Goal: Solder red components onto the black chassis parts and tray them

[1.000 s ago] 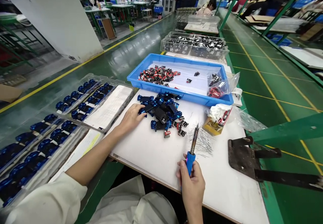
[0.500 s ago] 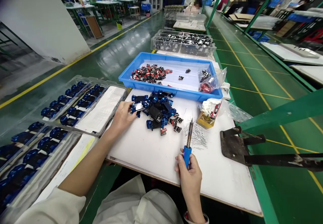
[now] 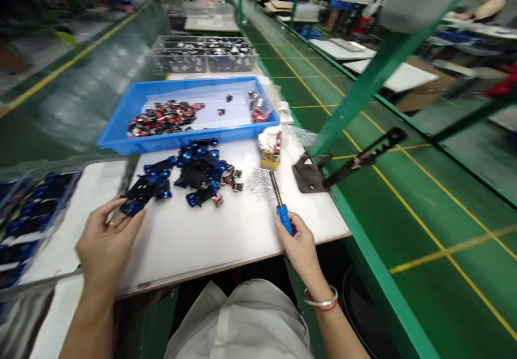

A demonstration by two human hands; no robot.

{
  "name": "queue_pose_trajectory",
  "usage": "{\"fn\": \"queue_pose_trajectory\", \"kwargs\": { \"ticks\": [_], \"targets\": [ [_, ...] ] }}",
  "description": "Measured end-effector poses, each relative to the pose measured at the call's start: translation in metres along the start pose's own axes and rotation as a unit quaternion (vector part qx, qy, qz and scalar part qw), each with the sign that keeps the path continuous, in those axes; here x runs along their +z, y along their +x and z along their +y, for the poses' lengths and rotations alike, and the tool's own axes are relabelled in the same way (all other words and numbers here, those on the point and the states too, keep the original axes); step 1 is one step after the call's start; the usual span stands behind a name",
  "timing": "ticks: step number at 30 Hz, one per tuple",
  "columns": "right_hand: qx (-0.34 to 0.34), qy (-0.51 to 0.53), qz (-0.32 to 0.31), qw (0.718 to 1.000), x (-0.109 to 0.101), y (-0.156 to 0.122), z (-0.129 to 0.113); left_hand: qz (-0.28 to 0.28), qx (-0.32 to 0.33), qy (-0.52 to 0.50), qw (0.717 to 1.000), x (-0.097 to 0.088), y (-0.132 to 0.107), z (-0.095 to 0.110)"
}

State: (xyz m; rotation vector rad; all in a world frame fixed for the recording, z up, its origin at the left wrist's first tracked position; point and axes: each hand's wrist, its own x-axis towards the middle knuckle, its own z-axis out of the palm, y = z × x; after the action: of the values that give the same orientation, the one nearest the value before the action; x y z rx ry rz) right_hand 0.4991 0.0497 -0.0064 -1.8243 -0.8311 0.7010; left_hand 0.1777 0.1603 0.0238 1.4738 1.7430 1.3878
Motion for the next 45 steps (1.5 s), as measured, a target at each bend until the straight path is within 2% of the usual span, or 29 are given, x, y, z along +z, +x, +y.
{"fn": "queue_pose_trajectory", "kwargs": {
  "ticks": [3, 6, 9, 17, 22, 24, 27, 31, 36, 45],
  "targets": [
    [-0.034, -0.097, 0.061, 0.993, -0.035, 0.004, 0.012, 0.003, -0.081, -0.061, 0.995, 0.006, -0.004, 0.0],
    [-0.045, -0.216, 0.106, 0.97, -0.063, 0.009, 0.027, -0.039, -0.089, -0.076, 0.992, 0.014, -0.011, 0.001],
    [-0.043, -0.278, 0.127, 0.951, -0.077, 0.022, 0.04, -0.101, -0.085, -0.102, 0.986, 0.023, -0.019, 0.002],
    [-0.061, -0.313, 0.144, 0.937, -0.069, 0.06, 0.048, -0.259, -0.154, -0.134, 0.944, 0.043, -0.045, 0.011],
    [-0.166, -0.344, 0.158, 0.911, -0.058, 0.063, 0.042, -0.32, -0.16, -0.102, 0.928, 0.058, -0.055, 0.018],
    [-0.222, -0.311, 0.121, 0.916, -0.051, 0.061, 0.037, -0.346, -0.158, -0.104, 0.919, 0.067, -0.057, 0.022],
    [-0.291, -0.251, 0.01, 0.923, -0.035, 0.061, 0.028, -0.378, -0.16, -0.125, 0.903, 0.08, -0.06, 0.026],
    [-0.353, -0.221, -0.083, 0.906, -0.016, 0.066, 0.021, -0.415, -0.18, -0.16, 0.878, 0.092, -0.066, 0.025],
    [-0.379, -0.224, -0.123, 0.889, -0.006, 0.075, 0.018, -0.42, -0.195, -0.186, 0.867, 0.094, -0.069, 0.018],
    [-0.377, -0.29, -0.176, 0.862, -0.008, 0.083, 0.008, -0.423, -0.18, -0.191, 0.867, 0.094, -0.071, 0.009]
  ]
}}
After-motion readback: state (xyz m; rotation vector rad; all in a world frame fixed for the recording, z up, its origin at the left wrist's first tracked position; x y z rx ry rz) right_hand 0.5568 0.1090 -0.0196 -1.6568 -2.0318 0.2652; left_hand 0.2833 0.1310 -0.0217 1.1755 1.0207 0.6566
